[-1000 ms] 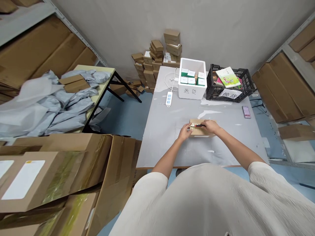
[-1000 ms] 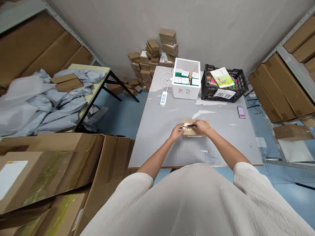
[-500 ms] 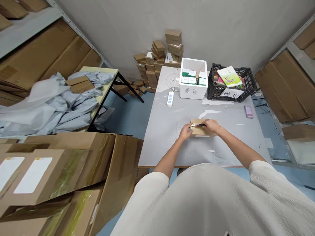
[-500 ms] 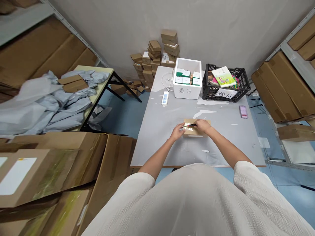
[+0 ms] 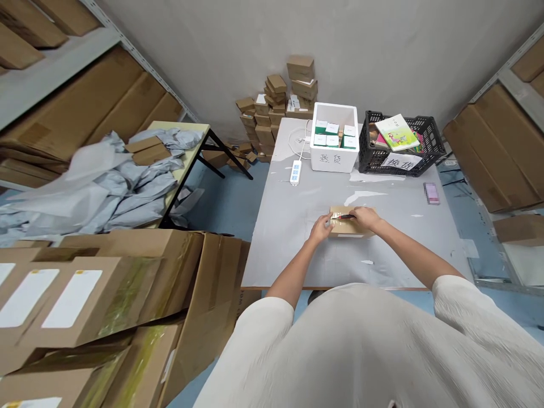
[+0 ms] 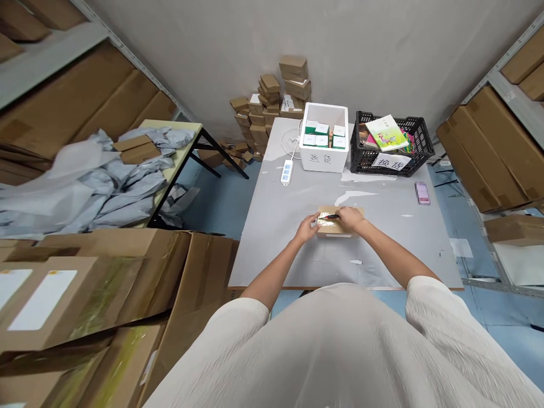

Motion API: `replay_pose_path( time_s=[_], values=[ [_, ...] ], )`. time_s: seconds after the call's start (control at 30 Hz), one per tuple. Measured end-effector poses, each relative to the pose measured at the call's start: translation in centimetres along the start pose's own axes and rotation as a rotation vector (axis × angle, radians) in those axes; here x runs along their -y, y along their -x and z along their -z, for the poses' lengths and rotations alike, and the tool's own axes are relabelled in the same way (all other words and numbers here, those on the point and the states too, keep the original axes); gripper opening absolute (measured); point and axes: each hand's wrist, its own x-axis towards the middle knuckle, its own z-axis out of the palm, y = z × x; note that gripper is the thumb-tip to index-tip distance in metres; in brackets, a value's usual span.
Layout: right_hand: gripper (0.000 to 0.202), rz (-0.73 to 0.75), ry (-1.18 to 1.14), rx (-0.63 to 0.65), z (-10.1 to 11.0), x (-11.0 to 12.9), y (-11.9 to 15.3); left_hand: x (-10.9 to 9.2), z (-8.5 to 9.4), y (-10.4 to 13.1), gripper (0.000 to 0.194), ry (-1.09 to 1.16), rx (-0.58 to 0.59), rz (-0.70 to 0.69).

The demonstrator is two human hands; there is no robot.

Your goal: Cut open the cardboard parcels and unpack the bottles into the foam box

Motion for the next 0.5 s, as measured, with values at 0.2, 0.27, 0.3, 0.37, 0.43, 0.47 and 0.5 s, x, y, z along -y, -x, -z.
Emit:
replay_pose_path(
  time_s=[0.2,0.27,0.3,0.37,0.43,0.47,0.5],
  values=[
    [0.037,-0.004,0.011,0.006,-0.7,-1.3,0.2,-0.1,0.1,0.2,0.064,-0.047,0.018,0.027],
    [0.038,0.010,0.020,0.005,-0.8,-1.8,0.3,-0.1,0.1,0.3,0.064,-0.044,0.012,0.034],
    [0.038,0.015,0.018,0.003,-0.9,-2.1,0.4,-0.2,0.1,0.3,0.063,-0.041,0.008,0.039],
    [0.037,0.007,0.010,0.007,-0.9,-2.7,0.5,-0.2,0.2,0.4,0.063,-0.038,0.008,0.051],
    [0.035,-0.011,0.003,0.016,-1.0,-3.5,0.8,-0.2,0.3,0.4,0.064,-0.037,0.014,0.052],
    [0.035,-0.019,0.004,0.020,-1.0,-3.9,1.1,-0.2,0.3,0.4,0.064,-0.035,0.014,0.047],
    [0.034,-0.027,0.007,0.025,-1.0,-4.4,1.3,-0.2,0.3,0.5,0.064,-0.032,0.011,0.040]
  ],
)
